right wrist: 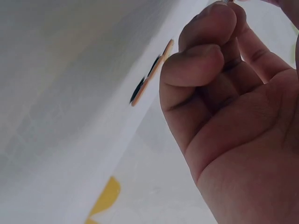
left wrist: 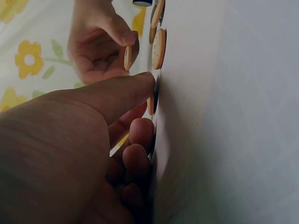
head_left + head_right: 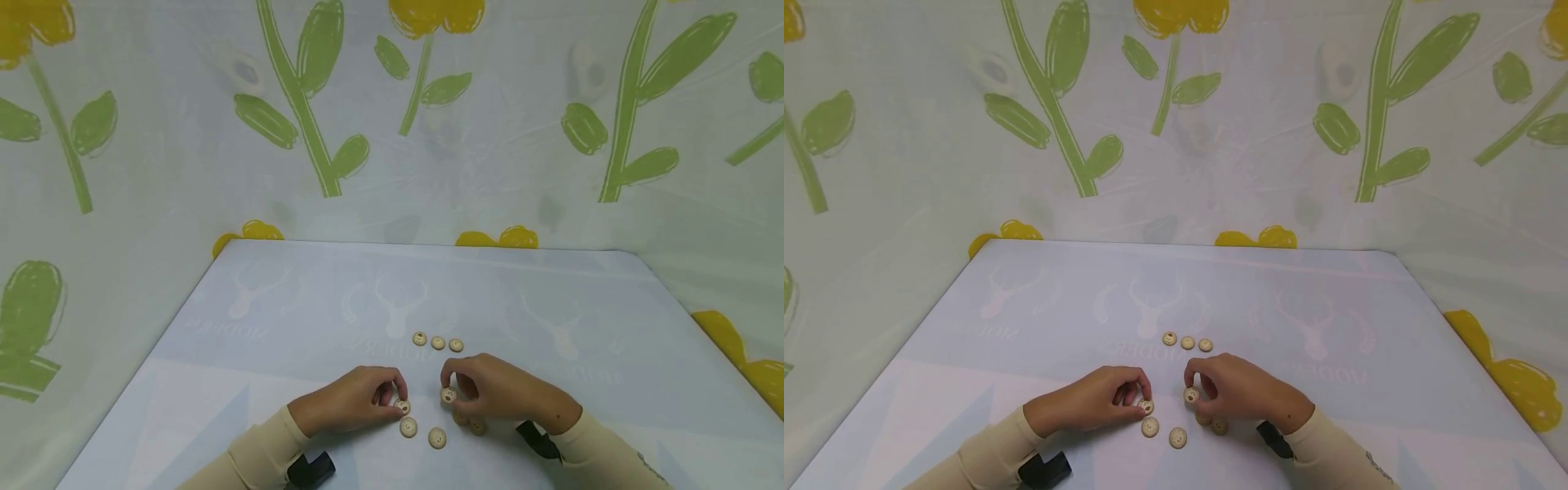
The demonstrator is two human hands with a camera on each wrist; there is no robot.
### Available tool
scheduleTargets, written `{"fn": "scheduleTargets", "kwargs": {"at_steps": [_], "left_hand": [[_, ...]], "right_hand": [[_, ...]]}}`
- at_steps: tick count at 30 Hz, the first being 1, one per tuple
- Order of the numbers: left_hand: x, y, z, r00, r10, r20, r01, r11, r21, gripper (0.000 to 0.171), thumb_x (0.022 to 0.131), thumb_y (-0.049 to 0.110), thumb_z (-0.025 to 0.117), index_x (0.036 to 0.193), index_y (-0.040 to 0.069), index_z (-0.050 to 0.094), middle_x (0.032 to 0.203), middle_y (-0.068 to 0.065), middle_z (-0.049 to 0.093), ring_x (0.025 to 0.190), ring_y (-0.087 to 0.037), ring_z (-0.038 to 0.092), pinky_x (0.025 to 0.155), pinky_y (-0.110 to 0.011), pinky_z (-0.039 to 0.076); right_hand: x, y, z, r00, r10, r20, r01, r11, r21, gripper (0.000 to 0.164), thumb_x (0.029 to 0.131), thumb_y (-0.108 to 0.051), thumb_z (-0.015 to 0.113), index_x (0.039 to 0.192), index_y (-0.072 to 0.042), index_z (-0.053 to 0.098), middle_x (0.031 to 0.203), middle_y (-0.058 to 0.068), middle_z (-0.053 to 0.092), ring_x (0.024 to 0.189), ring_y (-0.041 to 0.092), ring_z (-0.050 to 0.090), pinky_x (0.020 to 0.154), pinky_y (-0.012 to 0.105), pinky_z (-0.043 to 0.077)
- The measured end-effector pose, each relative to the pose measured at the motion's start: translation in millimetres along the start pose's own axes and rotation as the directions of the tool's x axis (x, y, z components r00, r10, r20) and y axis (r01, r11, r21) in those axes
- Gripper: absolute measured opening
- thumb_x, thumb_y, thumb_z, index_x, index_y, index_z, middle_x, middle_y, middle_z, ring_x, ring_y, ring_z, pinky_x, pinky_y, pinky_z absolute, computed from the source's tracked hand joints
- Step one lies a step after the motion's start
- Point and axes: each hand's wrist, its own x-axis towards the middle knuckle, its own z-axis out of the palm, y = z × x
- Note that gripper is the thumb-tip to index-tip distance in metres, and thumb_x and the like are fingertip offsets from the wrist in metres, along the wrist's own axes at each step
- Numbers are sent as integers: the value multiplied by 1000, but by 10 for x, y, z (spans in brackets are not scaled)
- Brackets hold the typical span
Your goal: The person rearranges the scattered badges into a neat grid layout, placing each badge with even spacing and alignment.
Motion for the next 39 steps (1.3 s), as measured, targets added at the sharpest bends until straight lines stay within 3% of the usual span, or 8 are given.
{"fn": "scheduleTargets", "kwargs": {"at_steps": [7,24,32,39], "left_hand": [[5,-12,5,1000,2,2,-2,1000,4,15,89,24,76,97,23,64,72,14,52,63,3,47,60,-17,41],[-1,1,0,1000,-1,-1,1,1000,11,15,89,25,76,98,24,64,72,14,52,63,2,46,60,-17,41],[4,5,5,1000,0,-1,0,1000,5,15,89,24,76,98,23,64,72,14,52,62,3,46,59,-16,40],[3,6,8,1000,-1,3,1,1000,13,14,90,25,76,98,23,64,72,14,52,63,2,46,60,-17,41]], "right_hand": [[5,37,-20,999,14,-38,-15,1000,-14,19,87,-15,76,98,-24,64,70,-13,53,62,-2,49,57,20,46],[21,112,-51,986,73,-148,-79,996,-37,19,88,-11,74,100,-19,63,74,-12,57,63,2,51,58,22,47],[27,131,-65,973,143,-182,-151,988,-27,20,89,-13,74,104,-19,63,77,-10,58,63,4,51,58,22,47],[17,147,-77,961,148,-233,-159,987,-30,19,89,-13,74,103,-19,64,76,-10,58,63,5,51,57,21,47]]}}
